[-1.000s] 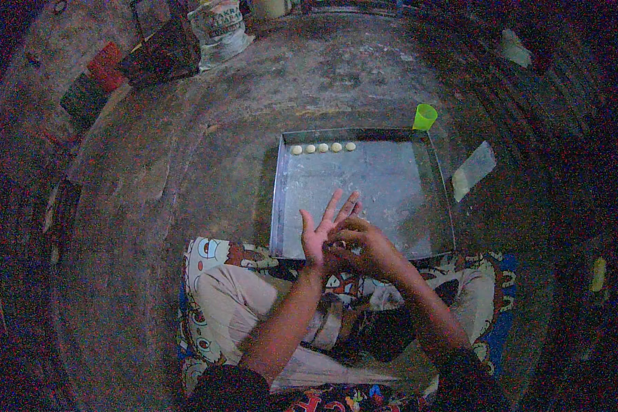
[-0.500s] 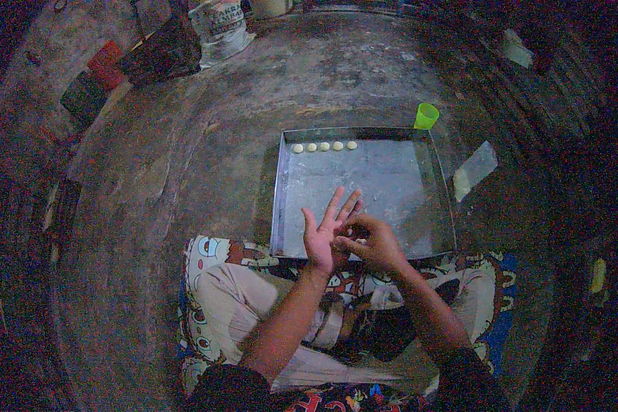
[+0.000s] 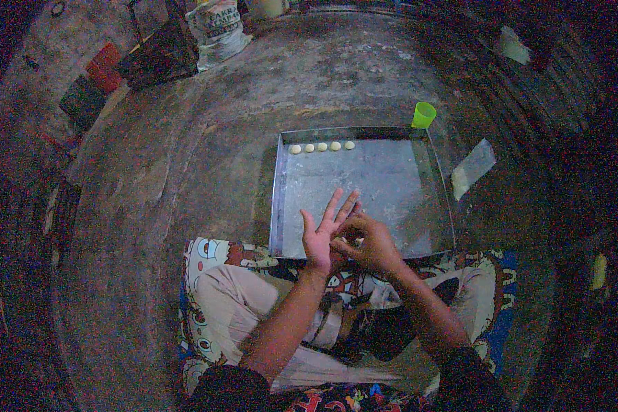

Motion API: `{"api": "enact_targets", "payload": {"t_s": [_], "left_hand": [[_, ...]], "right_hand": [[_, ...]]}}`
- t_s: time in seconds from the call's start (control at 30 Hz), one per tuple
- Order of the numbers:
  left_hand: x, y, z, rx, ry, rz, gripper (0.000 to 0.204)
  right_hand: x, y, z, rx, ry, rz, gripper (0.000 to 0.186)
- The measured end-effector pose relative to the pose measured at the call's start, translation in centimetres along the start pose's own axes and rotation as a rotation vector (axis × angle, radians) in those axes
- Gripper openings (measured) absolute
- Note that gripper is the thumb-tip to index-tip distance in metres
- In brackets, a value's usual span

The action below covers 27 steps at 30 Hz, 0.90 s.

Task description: The person picks up a piece of dough, rolls it between their palms to form a ball, and places it on a metal tray.

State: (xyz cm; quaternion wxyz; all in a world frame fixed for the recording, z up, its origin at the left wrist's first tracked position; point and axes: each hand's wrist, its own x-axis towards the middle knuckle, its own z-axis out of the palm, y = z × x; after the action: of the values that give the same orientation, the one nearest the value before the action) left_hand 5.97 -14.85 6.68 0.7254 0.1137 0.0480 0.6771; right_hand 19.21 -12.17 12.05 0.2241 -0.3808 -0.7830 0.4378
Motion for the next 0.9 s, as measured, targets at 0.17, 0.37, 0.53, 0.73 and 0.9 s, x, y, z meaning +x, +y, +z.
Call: {"api": "enact_targets", "payload": {"t_s": [0.17,0.37,0.53,0.73,0.9], "left_hand": [[0.1,-0.2,1.0,-0.031,-0.001,-0.013,0.091],[-0.3,-1.7,1.8,-0.024,0.005,-0.119,0.086],[-1.7,-2.9,0.4,0.16,0.207,-0.04,0.077],[-2.7,-3.0,1.2,0.19,0.215,-0.008,0.077],[-1.7,-1.1,2.6,-0.104,0.035,-0.091,0.076]], "right_hand": [[0.1,-0.1,0.0,0.179,0.199,0.079,0.027],[1.4,2.9,2.0,-0.081,0.609,0.046,0.042],[1.3,2.4,5.4,-0.19,0.574,0.058,0.044],[0.7,2.6,6.1,-0.184,0.584,0.079,0.045],[0.8,-0.3,3.6,0.483,0.526,0.17,0.045]]}}
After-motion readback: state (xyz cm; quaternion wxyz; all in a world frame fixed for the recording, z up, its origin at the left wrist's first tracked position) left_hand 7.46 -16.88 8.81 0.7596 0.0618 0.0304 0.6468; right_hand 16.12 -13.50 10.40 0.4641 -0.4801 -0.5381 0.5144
